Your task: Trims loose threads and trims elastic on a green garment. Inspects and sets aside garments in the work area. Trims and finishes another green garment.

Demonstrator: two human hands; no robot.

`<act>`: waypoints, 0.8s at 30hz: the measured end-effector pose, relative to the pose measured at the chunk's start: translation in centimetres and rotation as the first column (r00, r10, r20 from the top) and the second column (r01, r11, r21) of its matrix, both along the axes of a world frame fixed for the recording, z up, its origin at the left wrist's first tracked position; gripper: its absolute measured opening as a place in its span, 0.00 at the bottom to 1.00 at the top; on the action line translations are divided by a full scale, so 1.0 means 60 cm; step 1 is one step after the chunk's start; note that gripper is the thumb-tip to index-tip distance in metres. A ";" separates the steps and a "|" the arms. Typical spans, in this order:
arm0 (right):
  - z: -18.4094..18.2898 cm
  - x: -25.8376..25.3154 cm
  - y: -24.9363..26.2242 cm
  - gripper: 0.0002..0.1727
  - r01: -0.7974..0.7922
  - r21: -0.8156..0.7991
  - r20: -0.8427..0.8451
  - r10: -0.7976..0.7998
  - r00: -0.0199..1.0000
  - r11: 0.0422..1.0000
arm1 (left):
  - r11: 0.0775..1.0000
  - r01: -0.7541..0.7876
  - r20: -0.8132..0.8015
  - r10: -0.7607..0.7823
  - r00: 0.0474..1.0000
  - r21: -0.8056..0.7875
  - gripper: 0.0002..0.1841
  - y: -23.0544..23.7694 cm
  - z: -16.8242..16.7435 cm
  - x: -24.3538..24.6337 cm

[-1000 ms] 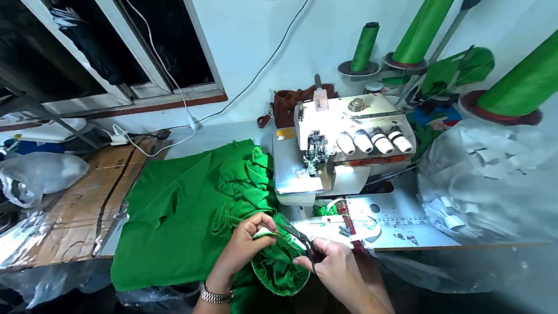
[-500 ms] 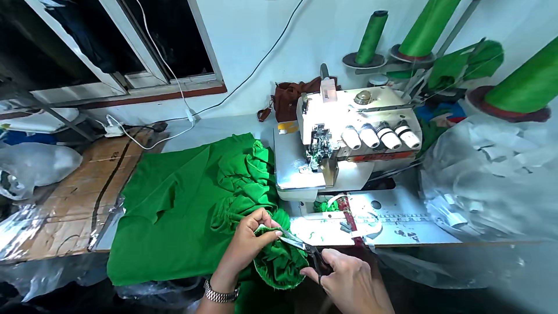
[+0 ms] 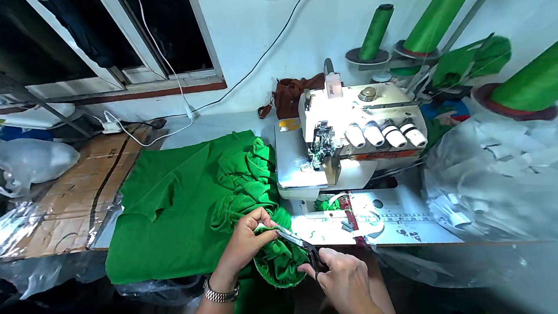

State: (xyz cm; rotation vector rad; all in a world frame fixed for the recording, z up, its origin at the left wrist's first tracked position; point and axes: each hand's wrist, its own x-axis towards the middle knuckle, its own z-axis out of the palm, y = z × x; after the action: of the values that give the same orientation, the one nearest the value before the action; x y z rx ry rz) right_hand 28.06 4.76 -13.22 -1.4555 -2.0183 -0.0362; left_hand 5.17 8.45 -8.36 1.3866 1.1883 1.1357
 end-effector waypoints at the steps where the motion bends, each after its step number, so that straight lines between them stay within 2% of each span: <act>1: 0.000 -0.001 -0.001 0.33 0.001 -0.001 0.001 -0.001 1.000 1.000 | 1.000 -0.002 0.002 0.002 1.000 0.001 0.07 0.000 -0.001 0.000; 9: -0.008 -0.010 -0.003 0.31 -0.029 -0.045 -0.062 0.026 0.998 0.999 | 1.000 -0.003 0.054 0.004 0.999 -0.015 0.07 0.003 -0.002 0.000; 12: -0.010 -0.011 -0.002 0.30 -0.042 -0.058 -0.072 0.038 0.997 0.997 | 1.000 0.020 0.001 -0.020 1.000 0.000 0.07 0.007 -0.004 -0.007; 19: -0.002 -0.015 0.008 0.25 0.005 -0.003 -0.055 -0.005 0.998 1.000 | 0.998 0.026 -0.035 -0.028 0.999 -0.056 0.05 0.009 0.001 -0.008; 24: 0.004 -0.022 0.012 0.26 0.011 0.009 -0.038 -0.010 0.999 1.000 | 0.997 0.019 -0.009 -0.020 1.000 -0.076 0.05 0.009 0.002 -0.013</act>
State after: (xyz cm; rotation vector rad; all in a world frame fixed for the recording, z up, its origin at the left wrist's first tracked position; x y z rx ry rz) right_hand 26.71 5.50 -12.97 -1.4505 -1.9779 -0.0224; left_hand 4.39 8.99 -8.21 1.3440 1.2099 1.0605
